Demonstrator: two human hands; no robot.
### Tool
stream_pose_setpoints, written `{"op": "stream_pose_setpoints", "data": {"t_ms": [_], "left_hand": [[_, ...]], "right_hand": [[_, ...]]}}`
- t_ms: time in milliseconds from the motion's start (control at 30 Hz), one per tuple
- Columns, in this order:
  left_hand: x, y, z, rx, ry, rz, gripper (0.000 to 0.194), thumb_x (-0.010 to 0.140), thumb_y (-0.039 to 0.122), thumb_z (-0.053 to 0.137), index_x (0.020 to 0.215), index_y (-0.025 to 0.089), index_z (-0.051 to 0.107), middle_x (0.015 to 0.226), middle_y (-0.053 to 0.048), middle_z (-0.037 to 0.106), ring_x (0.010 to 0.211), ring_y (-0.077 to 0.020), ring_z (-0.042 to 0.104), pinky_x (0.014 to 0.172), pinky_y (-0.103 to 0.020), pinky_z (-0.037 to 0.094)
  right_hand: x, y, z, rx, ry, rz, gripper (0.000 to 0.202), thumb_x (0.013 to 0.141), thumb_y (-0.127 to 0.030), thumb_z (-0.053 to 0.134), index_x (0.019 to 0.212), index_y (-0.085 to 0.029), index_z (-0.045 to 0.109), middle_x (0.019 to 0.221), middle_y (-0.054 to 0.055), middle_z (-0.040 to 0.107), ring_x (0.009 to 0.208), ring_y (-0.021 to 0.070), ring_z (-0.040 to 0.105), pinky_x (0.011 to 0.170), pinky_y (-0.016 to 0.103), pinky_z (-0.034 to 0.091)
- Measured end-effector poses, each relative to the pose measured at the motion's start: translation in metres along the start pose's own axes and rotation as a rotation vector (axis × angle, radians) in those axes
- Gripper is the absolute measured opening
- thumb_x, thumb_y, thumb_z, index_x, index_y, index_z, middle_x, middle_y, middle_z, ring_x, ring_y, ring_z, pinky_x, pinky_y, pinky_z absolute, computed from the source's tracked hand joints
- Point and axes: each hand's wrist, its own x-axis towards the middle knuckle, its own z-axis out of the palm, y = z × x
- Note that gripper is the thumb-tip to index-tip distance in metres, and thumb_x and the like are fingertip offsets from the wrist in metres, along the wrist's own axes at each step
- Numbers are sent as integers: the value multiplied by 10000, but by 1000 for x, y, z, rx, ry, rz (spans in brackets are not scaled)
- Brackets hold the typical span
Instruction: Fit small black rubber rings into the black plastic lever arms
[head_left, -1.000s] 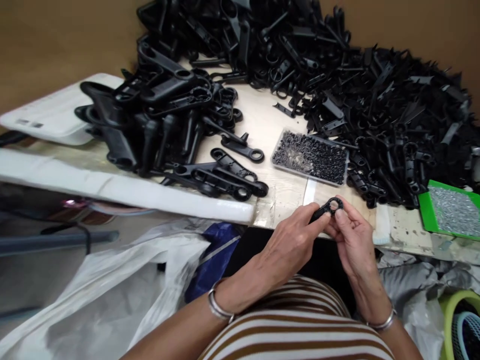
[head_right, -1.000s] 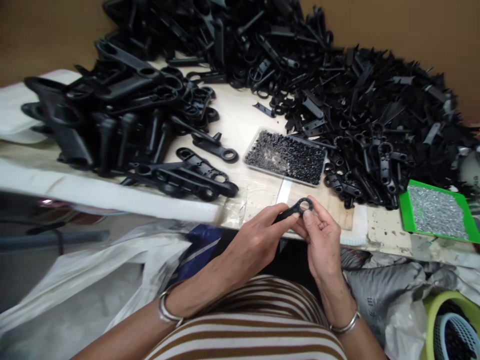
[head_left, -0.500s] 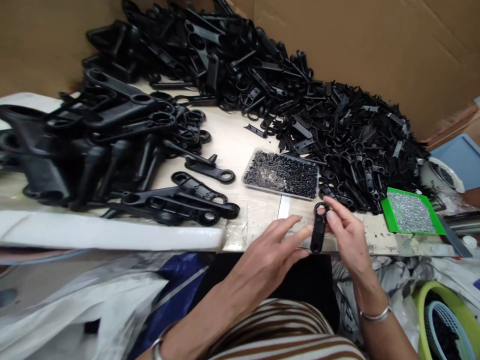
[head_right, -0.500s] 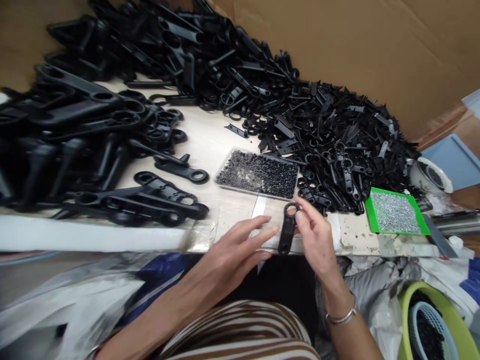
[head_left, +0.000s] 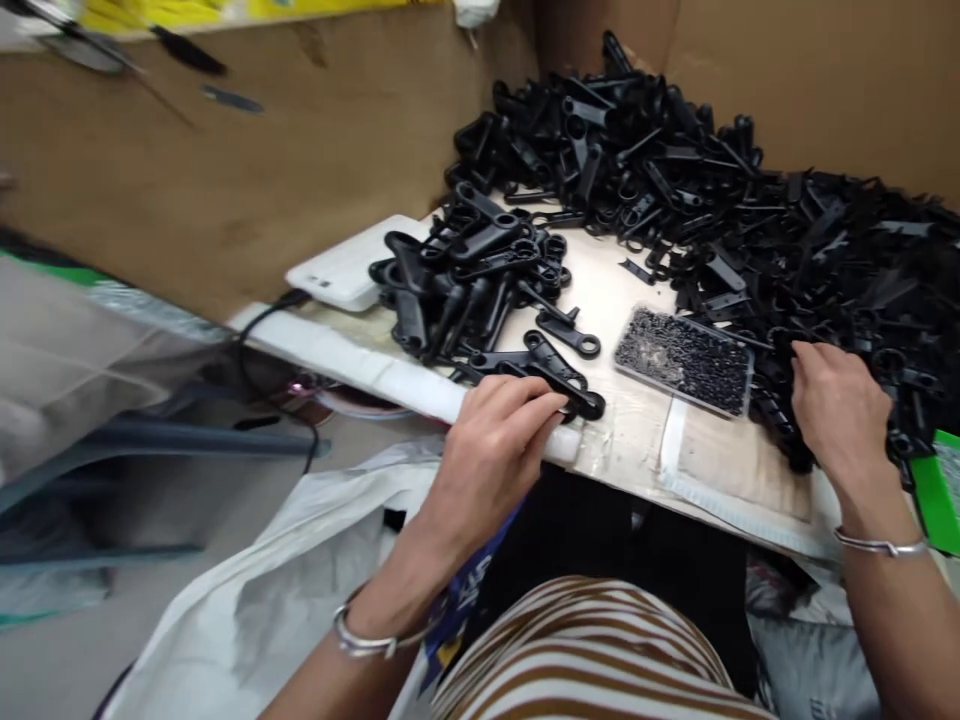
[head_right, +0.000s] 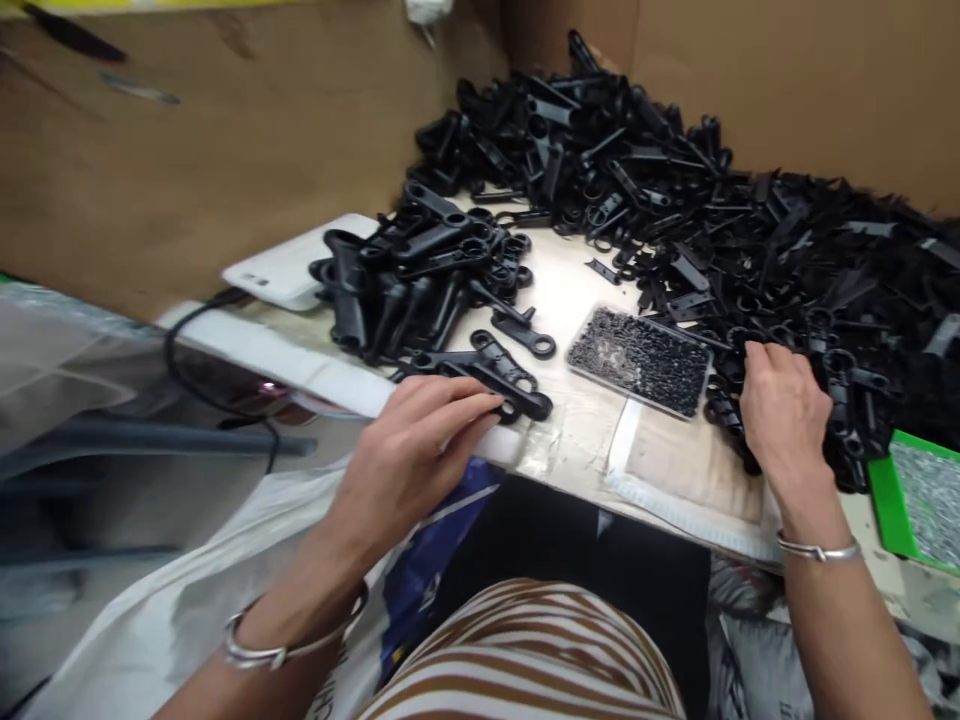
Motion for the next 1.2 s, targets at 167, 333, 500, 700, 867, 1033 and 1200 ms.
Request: {"op": "stream_pose_setpoints", "data": {"t_ms": [167, 333, 500, 700, 867, 1033, 1200], "left_hand": [[4, -4, 7, 48, -91, 14, 163, 920, 106, 496, 985, 179, 627, 1008, -77, 659, 911, -215, 536, 774, -360, 433], [22, 1, 3, 100, -319, 91, 289, 899, 17, 446, 1070, 178, 614, 1134, -79, 658, 1023, -239, 527, 817, -397, 357], [35, -1, -5, 104, -501, 106, 211, 957, 116, 458, 1081, 180, 616, 1113, -77, 671, 1029, -237, 549, 833, -409, 308], [45, -31, -4, 81, -508, 74, 290, 947, 275, 558, 1218, 174, 574, 1321, -120, 576, 1270, -275, 462, 973, -427, 320], [53, -35, 3, 42, -632, 65, 269, 942, 269, 554, 1176, 149, 610, 1290, -146, 558, 1215, -281, 493, 948, -399, 443], [53, -25, 6, -85, -603, 7, 176, 933, 234, 561, 1039, 127, 652, 1137, -124, 597, 1089, -242, 537, 945, -362, 471], [52, -17, 13, -132, -572, -67, 149, 933, 210, 558, 999, 124, 660, 1026, -95, 598, 1039, -226, 543, 914, -335, 480]], "right_hand": [[-7, 5, -10, -11, 33, 18, 332, 960, -323, 468, 1187, -188, 669, 1129, 133, 685, 902, 259, 567, 580, 334, 317], [-16, 2, -14, 54, 194, -42, 292, 941, -325, 516, 1144, -202, 686, 1119, 76, 703, 905, 235, 597, 691, 326, 434], [-28, -17, -13, 244, 232, -179, 288, 949, -324, 503, 1132, -202, 689, 1155, 84, 690, 944, 255, 623, 771, 362, 500], [-39, -27, -16, 397, 247, -250, 265, 925, -266, 559, 1154, -200, 674, 1170, 92, 678, 990, 259, 632, 876, 415, 522], [-44, -35, -12, 477, 233, -319, 234, 903, -214, 598, 1121, -163, 667, 1167, 97, 673, 998, 239, 632, 909, 392, 526], [-35, -58, -9, 578, 174, -439, 210, 918, -204, 571, 1103, -156, 657, 1179, 99, 658, 1036, 232, 619, 941, 392, 515], [-9, -94, -18, 719, 60, -520, 229, 950, -240, 511, 1105, -174, 667, 1177, 97, 662, 1082, 224, 605, 935, 373, 518]]}}
